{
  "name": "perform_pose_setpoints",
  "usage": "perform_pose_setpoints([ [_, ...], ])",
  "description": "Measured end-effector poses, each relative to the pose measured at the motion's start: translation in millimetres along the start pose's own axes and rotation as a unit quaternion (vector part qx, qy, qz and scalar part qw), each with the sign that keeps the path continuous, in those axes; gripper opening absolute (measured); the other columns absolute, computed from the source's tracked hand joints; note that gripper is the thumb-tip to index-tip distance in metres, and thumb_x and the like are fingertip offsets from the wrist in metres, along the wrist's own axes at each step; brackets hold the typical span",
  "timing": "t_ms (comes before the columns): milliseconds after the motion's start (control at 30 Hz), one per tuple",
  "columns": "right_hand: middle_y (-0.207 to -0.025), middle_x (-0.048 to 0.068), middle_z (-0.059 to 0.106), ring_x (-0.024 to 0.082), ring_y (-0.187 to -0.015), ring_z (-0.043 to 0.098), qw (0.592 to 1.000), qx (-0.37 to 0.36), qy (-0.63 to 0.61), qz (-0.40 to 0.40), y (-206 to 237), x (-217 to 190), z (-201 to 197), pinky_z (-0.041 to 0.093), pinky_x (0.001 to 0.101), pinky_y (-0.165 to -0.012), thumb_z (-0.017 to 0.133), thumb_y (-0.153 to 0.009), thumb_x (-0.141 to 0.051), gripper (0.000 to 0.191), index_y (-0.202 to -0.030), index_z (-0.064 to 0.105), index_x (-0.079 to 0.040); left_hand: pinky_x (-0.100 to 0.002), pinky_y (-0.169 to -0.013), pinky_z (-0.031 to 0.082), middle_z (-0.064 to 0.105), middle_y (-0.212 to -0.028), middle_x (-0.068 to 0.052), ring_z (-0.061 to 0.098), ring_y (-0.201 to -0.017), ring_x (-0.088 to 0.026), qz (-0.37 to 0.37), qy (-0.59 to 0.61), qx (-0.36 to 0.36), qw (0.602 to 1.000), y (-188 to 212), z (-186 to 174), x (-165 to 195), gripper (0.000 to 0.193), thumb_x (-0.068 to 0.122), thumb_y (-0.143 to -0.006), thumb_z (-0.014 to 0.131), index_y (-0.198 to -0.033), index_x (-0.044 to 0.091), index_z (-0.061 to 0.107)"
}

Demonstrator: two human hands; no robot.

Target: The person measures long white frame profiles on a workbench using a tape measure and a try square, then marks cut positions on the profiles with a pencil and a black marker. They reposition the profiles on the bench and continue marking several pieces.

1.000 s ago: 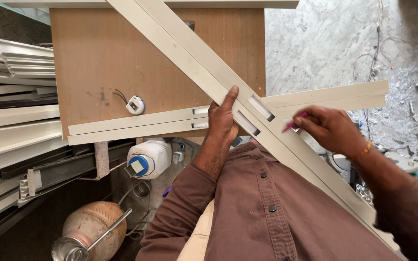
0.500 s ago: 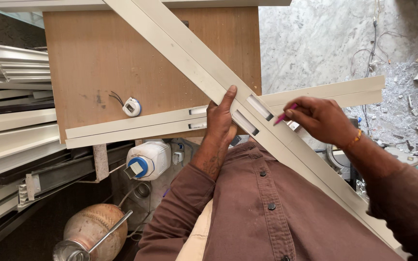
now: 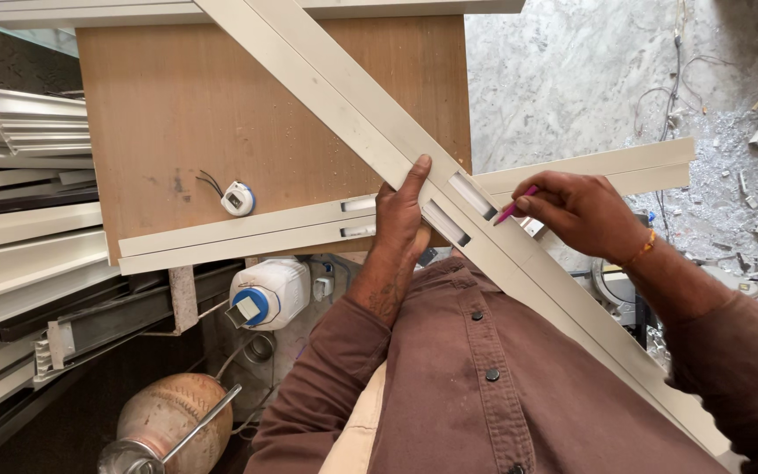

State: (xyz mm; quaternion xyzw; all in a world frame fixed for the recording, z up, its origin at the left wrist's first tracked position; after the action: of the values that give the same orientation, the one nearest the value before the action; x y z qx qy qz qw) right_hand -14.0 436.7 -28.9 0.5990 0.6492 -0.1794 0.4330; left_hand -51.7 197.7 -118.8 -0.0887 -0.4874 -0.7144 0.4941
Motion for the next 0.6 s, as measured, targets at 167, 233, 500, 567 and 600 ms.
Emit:
perform_pose_setpoints([
  [167, -0.080, 0.005, 0.079, 0.012, -0.071, 0.072, 0.992, -0.046, 0.047, 0.105, 30.4, 8.6, -5.5, 0.056, 0.0300, -0.066, 0.069, -0.097, -0.033, 0.025, -0.110, 0.076, -0.012, -0.038, -0.093, 0.058, 0.067, -0.116, -0.013, 0.067, -0.107, -0.024, 0.029, 0.033, -0.019, 0.999, -1.0, -1.5, 7.2, 0.048, 0.017, -0.091, 0.077, -0.130, -0.005, 0.057],
  [233, -0.078, 0.006, 0.080, 0.014, -0.067, 0.071, 0.987, -0.054, 0.067, 0.139, 30.3, 10.2, -2.9, 0.055, 0.0320, -0.064, 0.070, -0.096, -0.033, 0.025, -0.111, 0.077, -0.013, -0.038, -0.093, 0.058, 0.067, -0.116, -0.012, 0.067, -0.107, -0.023, 0.025, 0.035, -0.012, 0.999, -0.5, -4.8, 5.8, 0.048, 0.017, -0.091, 0.077, -0.129, -0.004, 0.058],
  [500, -0.084, 0.002, 0.080, 0.010, -0.072, 0.072, 0.999, -0.026, 0.016, 0.036, 8.0, -0.3, -3.2, 0.056, 0.0292, -0.065, 0.066, -0.097, -0.029, 0.023, -0.109, 0.075, -0.012, -0.037, -0.091, 0.058, 0.068, -0.116, -0.012, 0.067, -0.106, -0.023, 0.025, 0.032, -0.026, 0.999, -5.1, -2.4, 0.2, 0.045, 0.016, -0.092, 0.077, -0.128, -0.004, 0.059],
  [567, -0.080, 0.005, 0.079, 0.012, -0.069, 0.072, 0.991, -0.045, 0.061, 0.110, 25.2, 5.5, -6.8, 0.056, 0.0313, -0.065, 0.070, -0.097, -0.033, 0.024, -0.110, 0.076, -0.014, -0.037, -0.092, 0.058, 0.068, -0.116, -0.012, 0.067, -0.106, -0.023, 0.025, 0.038, -0.018, 0.999, -4.7, -4.8, 2.2, 0.045, 0.016, -0.092, 0.077, -0.129, -0.004, 0.059],
  [600, -0.077, 0.006, 0.079, 0.014, -0.068, 0.073, 0.984, -0.054, 0.082, 0.146, 29.0, 8.3, -6.9, 0.056, 0.0324, -0.065, 0.071, -0.096, -0.035, 0.025, -0.111, 0.077, -0.015, -0.037, -0.092, 0.058, 0.068, -0.116, -0.012, 0.067, -0.106, -0.023, 0.026, 0.041, -0.013, 0.999, -4.4, -6.5, 3.7, 0.045, 0.016, -0.092, 0.076, -0.129, -0.003, 0.059],
])
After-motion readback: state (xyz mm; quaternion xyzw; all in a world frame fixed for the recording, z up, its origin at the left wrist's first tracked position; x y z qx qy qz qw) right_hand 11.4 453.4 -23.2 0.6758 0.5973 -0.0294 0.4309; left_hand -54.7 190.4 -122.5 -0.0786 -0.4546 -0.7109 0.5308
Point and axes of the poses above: each hand's wrist, its own y-axis away from the middle knuckle, its own z-axis out of the palm, x = y × z, the point moved 5 cm from there along -y, towards the middle knuckle
